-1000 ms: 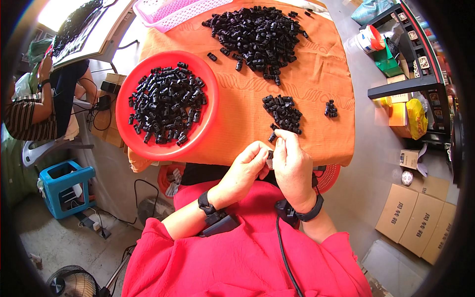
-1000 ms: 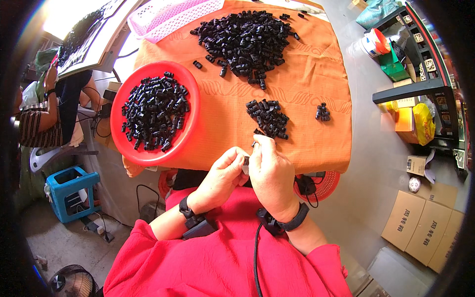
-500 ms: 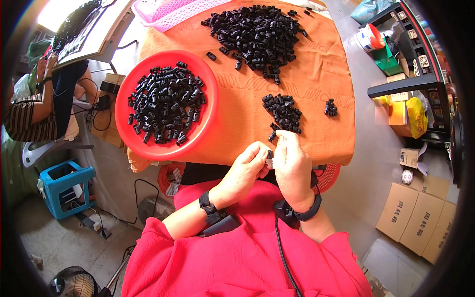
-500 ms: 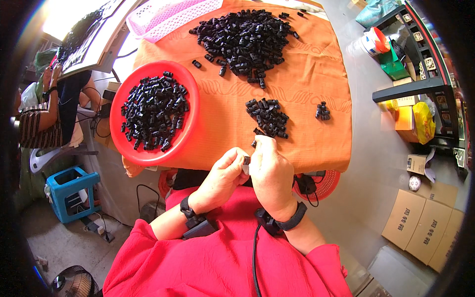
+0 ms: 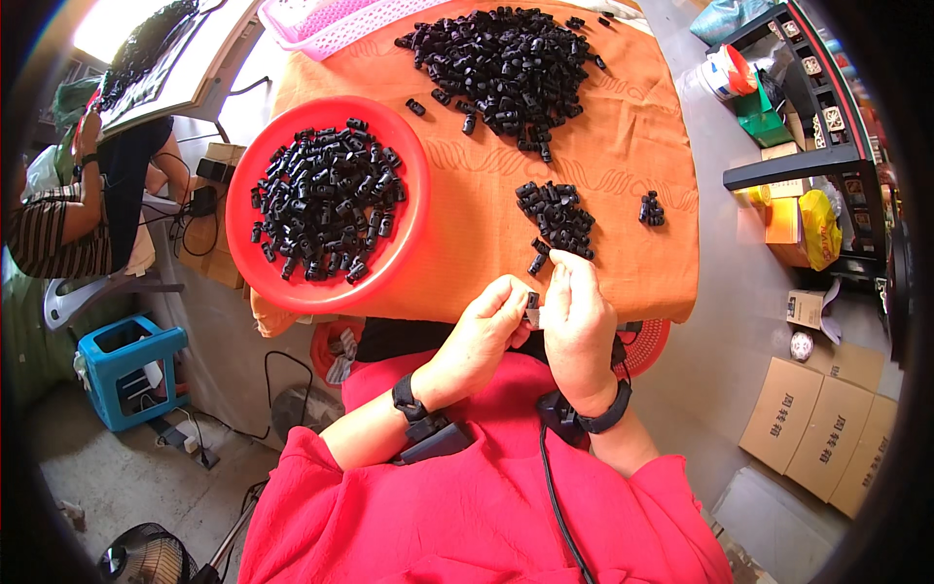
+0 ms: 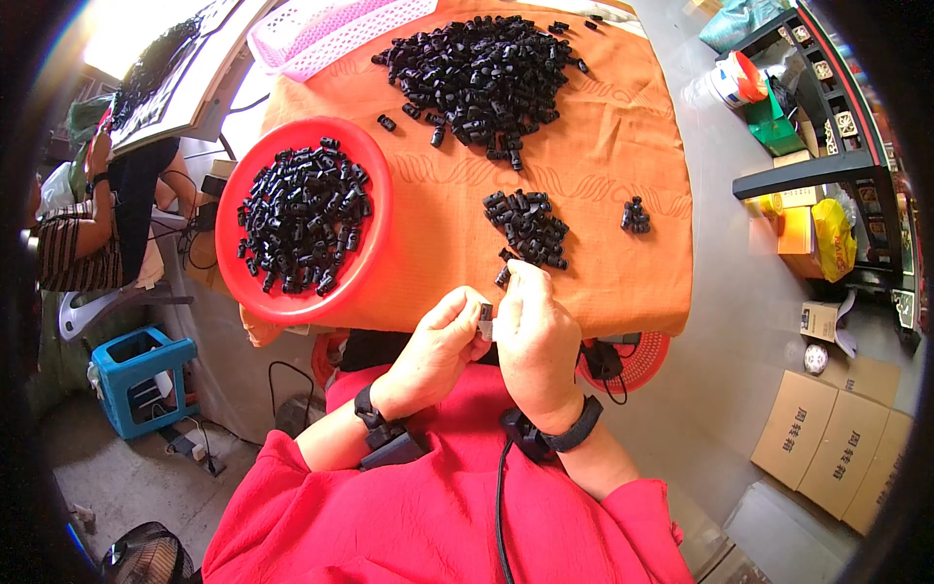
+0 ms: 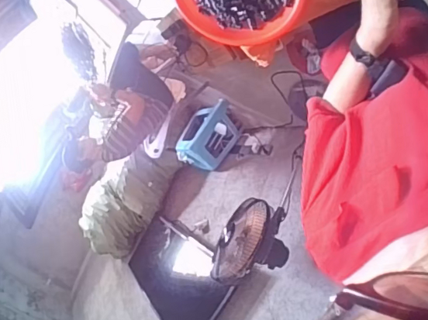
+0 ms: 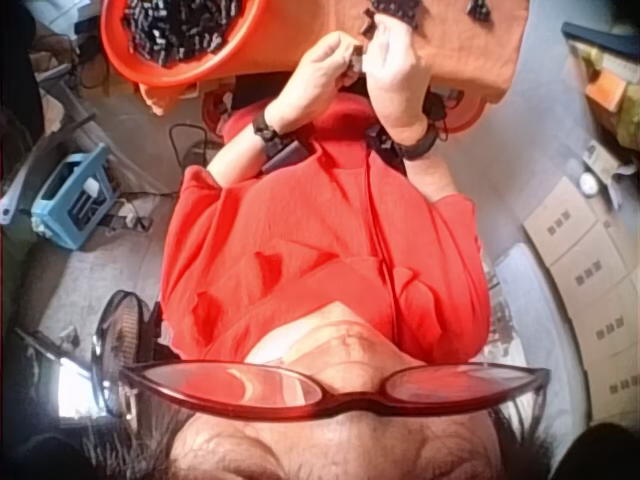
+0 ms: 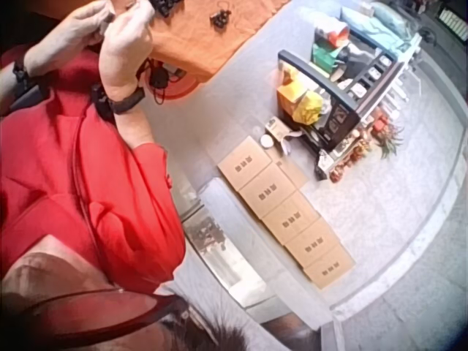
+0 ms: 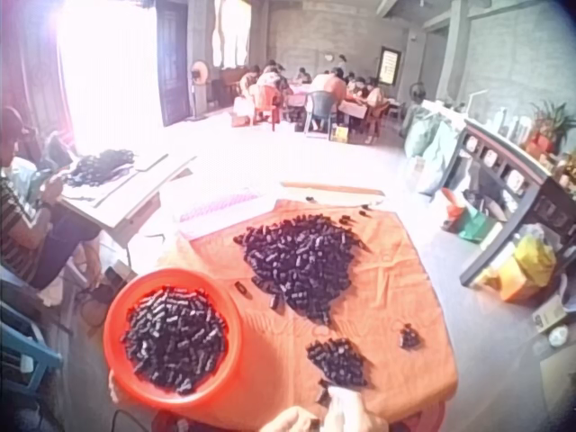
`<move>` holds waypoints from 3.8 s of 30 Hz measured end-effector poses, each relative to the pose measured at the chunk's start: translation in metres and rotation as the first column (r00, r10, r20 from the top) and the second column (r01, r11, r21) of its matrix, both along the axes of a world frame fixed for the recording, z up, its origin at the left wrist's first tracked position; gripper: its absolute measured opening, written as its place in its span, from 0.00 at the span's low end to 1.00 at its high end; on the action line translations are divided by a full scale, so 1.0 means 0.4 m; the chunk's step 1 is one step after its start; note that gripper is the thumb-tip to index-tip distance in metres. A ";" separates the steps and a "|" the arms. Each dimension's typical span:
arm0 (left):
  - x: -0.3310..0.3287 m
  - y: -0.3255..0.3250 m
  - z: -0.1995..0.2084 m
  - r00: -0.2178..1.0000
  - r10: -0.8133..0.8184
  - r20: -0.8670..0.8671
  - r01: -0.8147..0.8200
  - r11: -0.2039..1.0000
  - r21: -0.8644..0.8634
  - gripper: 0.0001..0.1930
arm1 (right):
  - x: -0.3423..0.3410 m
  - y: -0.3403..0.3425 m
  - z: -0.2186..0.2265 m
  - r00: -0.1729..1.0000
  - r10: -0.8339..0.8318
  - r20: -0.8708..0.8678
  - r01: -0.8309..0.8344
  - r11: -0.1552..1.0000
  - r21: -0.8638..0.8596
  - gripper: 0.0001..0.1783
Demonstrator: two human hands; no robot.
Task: The person is assembling small black components by hand at a table.
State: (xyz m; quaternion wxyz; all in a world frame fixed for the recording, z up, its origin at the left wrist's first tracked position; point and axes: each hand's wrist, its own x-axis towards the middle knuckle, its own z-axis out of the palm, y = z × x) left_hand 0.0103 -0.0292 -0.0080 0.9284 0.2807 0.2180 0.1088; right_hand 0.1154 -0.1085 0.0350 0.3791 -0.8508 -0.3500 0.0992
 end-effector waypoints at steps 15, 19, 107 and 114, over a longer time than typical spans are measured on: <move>0.001 0.015 0.018 1.000 -0.015 -0.017 0.013 0.991 -0.134 0.08 | 0.038 -0.014 0.029 0.992 0.069 -0.104 -0.061 0.995 0.078 0.10; -0.001 0.016 0.013 0.999 -0.026 0.037 0.031 0.990 -0.139 0.08 | 0.020 -0.001 0.015 0.993 0.073 -0.091 -0.069 0.996 0.049 0.09; 0.028 0.142 0.073 0.948 0.058 -0.314 0.156 0.774 0.613 0.13 | 0.085 -0.060 0.008 0.788 -0.032 -0.615 0.172 0.970 0.170 0.08; -0.041 0.299 0.125 0.722 0.692 0.014 0.073 -0.096 0.993 0.05 | 0.086 -0.066 0.004 0.811 -0.026 -0.584 0.140 0.978 0.151 0.09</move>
